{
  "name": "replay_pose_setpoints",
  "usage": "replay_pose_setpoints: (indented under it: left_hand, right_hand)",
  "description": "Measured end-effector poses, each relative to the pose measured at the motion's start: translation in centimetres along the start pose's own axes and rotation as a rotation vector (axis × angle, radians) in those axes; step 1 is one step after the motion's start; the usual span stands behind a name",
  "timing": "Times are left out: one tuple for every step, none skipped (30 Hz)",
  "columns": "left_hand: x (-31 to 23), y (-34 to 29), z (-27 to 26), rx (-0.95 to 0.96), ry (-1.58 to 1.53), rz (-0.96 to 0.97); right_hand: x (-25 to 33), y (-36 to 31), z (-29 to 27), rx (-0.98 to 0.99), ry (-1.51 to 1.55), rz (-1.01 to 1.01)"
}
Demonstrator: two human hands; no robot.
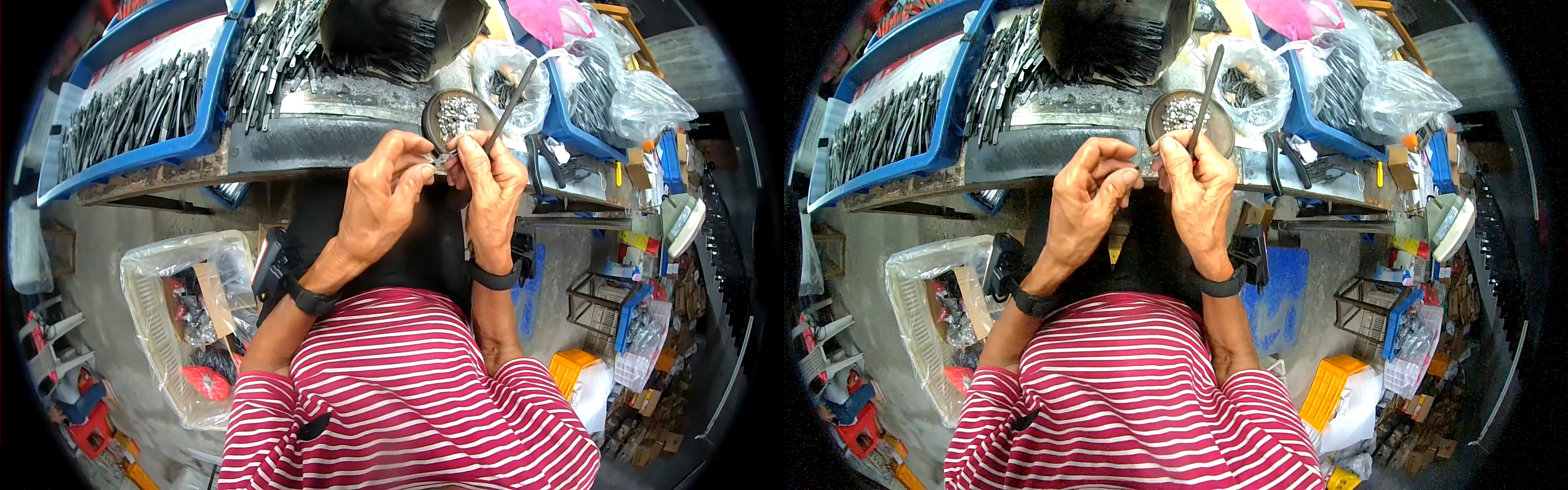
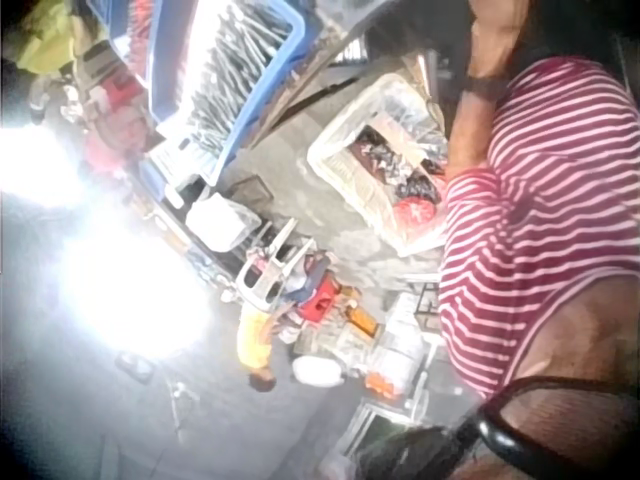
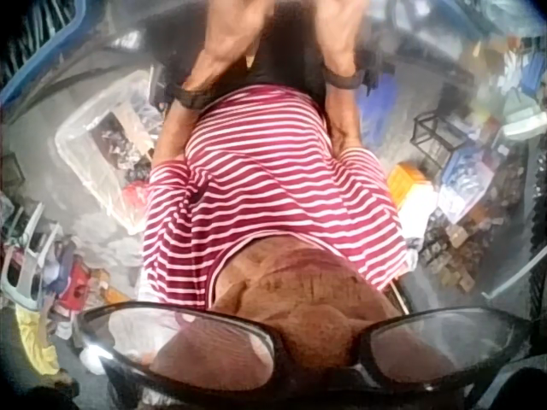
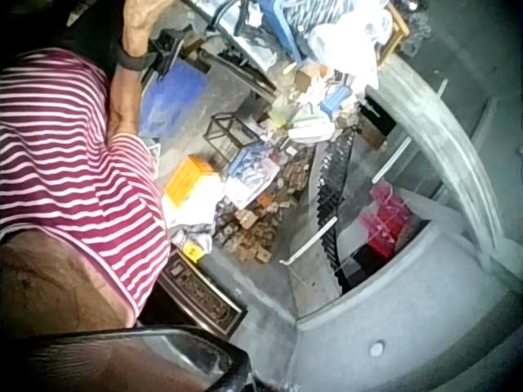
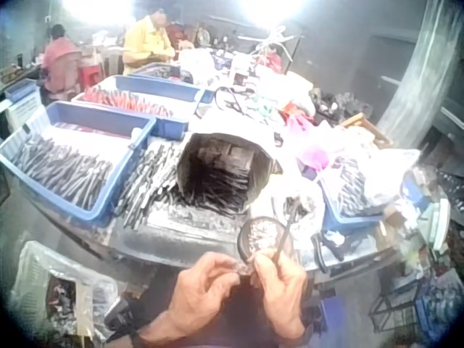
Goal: The person assembles black components by inserting small pins into them using a handheld tool, then removes a cover to take more components from a pile.
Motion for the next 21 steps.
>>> replay_pose_setpoints:
  left_hand:
    - [0.8,0.2,0.4,0.089,-0.016,-0.047]
    - [0.8,0.3,0.2,0.091,-0.017,-0.050]
    - [1.0,0.4,0.5,0.129,0.013,-0.070]
    - [1.2,0.4,0.8,0.169,0.043,-0.090]
    - [1.2,0.4,0.8,0.155,0.126,-0.059]
    - [1.4,0.3,0.8,0.156,0.126,-0.061]
    - [0.6,0.2,0.7,0.110,0.262,0.058]
    - [-0.2,0.1,0.7,0.064,0.397,0.180]
    - [0.0,0.0,0.8,0.067,0.396,0.179]
    - [-1.1,-0.4,1.0,0.014,0.500,0.339]
    - [-2.2,-1.0,1.3,-0.041,0.601,0.499]
    - [-2.2,-1.0,1.4,-0.038,0.600,0.499]
    - [-2.5,-1.2,1.5,-0.055,0.635,0.548]
    - [-2.8,-1.4,1.6,-0.073,0.671,0.597]
    - [-2.8,-1.5,1.7,-0.072,0.669,0.597]
    - [-2.9,-1.6,1.8,-0.082,0.693,0.613]
    - [-3.0,-1.7,1.8,-0.093,0.717,0.628]
    - [-3.0,-1.7,1.8,-0.092,0.716,0.627]
    - [-3.0,-1.8,1.9,-0.094,0.745,0.641]
    - [-3.0,-1.9,1.9,-0.098,0.774,0.654]
    - [-2.9,-1.9,1.9,-0.098,0.773,0.653]
  right_hand:
    - [0.1,0.1,-0.1,0.013,0.013,-0.005]
    - [0.2,0.2,0.0,0.026,0.025,-0.010]
    - [0.2,0.2,-0.1,0.021,0.033,-0.009]
    - [0.1,0.2,-0.1,0.019,0.032,-0.007]
    - [0.1,0.1,0.0,0.026,0.010,-0.005]
    - [0.0,0.1,0.0,0.034,-0.011,-0.003]
    - [0.0,0.0,-0.1,0.032,-0.012,-0.001]
    - [0.1,0.0,-0.1,0.042,-0.055,0.002]
    - [0.1,0.0,-0.1,0.051,-0.099,0.005]
    - [0.1,-0.1,-0.1,0.049,-0.101,0.006]
    - [0.2,-0.1,-0.1,0.038,-0.145,0.005]
    - [0.2,-0.1,-0.2,0.028,-0.189,0.004]
    - [0.3,-0.1,-0.3,0.026,-0.191,0.005]
    - [0.3,-0.1,-0.3,0.033,-0.211,0.008]
    - [0.2,-0.1,-0.3,0.041,-0.231,0.011]
    - [0.2,-0.1,-0.4,0.039,-0.233,0.012]
    - [0.2,-0.1,-0.4,0.040,-0.245,0.013]
    - [0.2,-0.2,-0.4,0.041,-0.258,0.015]
    - [0.2,-0.2,-0.4,0.040,-0.259,0.016]
    - [0.2,-0.3,-0.4,0.031,-0.244,0.021]
    - [0.2,-0.3,-0.4,0.022,-0.228,0.026]
Point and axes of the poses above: each hand's wrist, its own y-axis towards the middle knuckle, its own z-axis out of the palm, x = y × z, the point moved 9 cm from there along y, towards the middle knuckle, and after that the axes turned 3 degrees about -z, right-handed, at the moved point
